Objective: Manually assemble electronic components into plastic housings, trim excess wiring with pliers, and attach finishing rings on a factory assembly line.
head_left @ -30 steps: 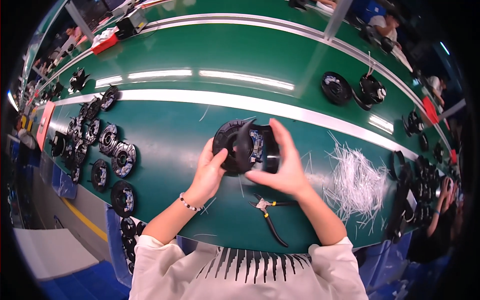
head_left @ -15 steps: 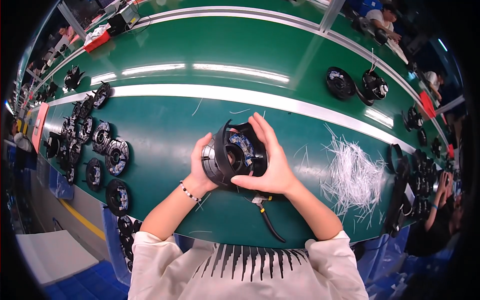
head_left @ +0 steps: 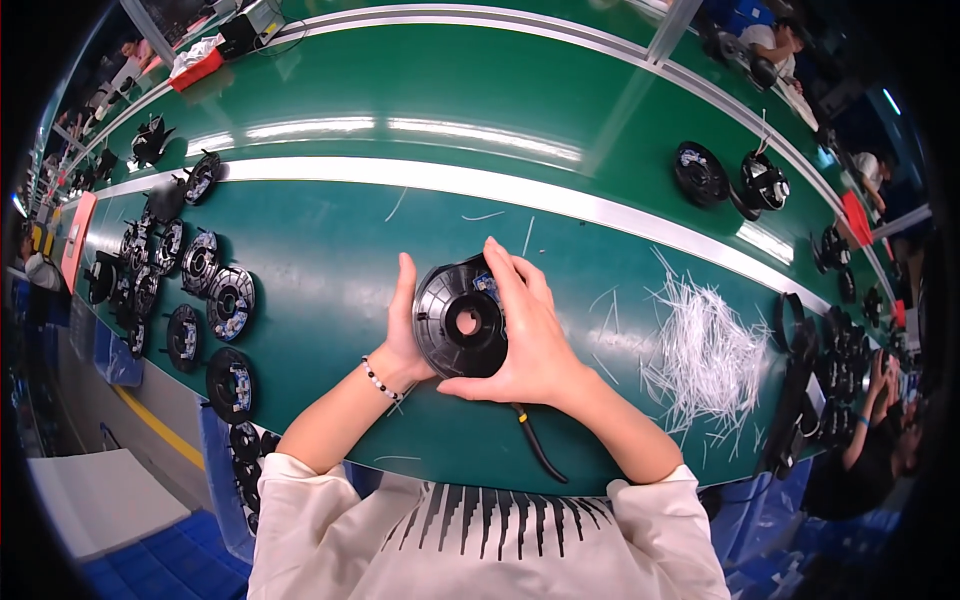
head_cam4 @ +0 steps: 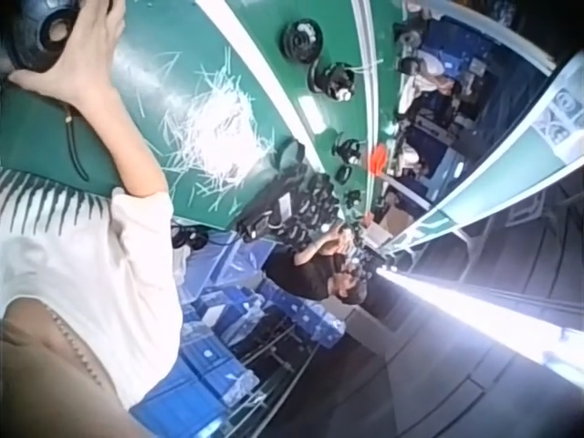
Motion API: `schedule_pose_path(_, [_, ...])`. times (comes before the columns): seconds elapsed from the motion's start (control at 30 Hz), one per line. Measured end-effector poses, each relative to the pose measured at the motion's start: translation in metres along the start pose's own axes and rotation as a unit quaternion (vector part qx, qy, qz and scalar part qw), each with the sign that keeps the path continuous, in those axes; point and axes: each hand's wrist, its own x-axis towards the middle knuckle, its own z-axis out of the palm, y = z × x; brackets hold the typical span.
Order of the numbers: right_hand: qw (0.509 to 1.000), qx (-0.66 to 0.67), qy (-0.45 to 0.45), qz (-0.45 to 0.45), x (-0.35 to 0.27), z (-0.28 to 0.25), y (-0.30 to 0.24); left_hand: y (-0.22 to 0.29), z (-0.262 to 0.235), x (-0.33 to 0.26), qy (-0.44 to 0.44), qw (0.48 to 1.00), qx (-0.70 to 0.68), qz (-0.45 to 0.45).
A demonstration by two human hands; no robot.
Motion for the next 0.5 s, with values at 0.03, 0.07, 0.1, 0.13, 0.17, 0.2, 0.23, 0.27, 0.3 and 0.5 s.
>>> schedule_pose_path(0.03, [1.0,-0.004,-0.015,-0.014,0.0,-0.002,0.0,0.0,-0.001,0.0,-0.014,1.0,0.0,-0.012])
schedule_pose_path(0.07, [1.0,-0.004,-0.015,-0.013,0.0,-0.004,-0.001,0.001,-0.001,0.0,-0.013,1.0,-0.001,-0.013])
schedule_pose_path(0.1, [0.999,-0.01,-0.023,-0.026,0.0,-0.006,-0.002,0.002,-0.001,0.0,-0.035,0.999,0.007,-0.025])
schedule_pose_path(0.13, [0.999,-0.016,-0.031,-0.04,-0.001,-0.009,-0.004,0.002,-0.001,0.0,-0.055,0.998,0.014,-0.038])
schedule_pose_path(0.17, [0.998,-0.013,-0.031,-0.047,-0.002,-0.01,-0.004,0.003,-0.003,0.001,-0.058,0.997,0.017,-0.048])
schedule_pose_path(0.2, [0.998,-0.011,-0.031,-0.046,-0.003,-0.011,-0.003,0.003,-0.002,0.0,-0.056,0.997,0.018,-0.049])
schedule_pose_path(0.23, [0.998,-0.012,-0.026,-0.057,-0.003,-0.012,-0.001,0.004,-0.001,0.001,-0.05,0.997,0.017,-0.058])
schedule_pose_path(0.27, [0.997,-0.013,-0.021,-0.068,-0.004,-0.012,0.001,0.005,-0.001,0.002,-0.043,0.997,0.015,-0.067])
schedule_pose_path(0.3, [0.998,-0.013,-0.018,-0.065,-0.004,-0.011,0.003,0.005,-0.001,0.003,-0.043,0.996,0.017,-0.071])
schedule_pose_path(0.5, [0.988,-0.032,0.145,-0.053,-0.016,-0.003,0.027,0.003,0.026,0.027,-0.024,0.995,0.092,-0.025])
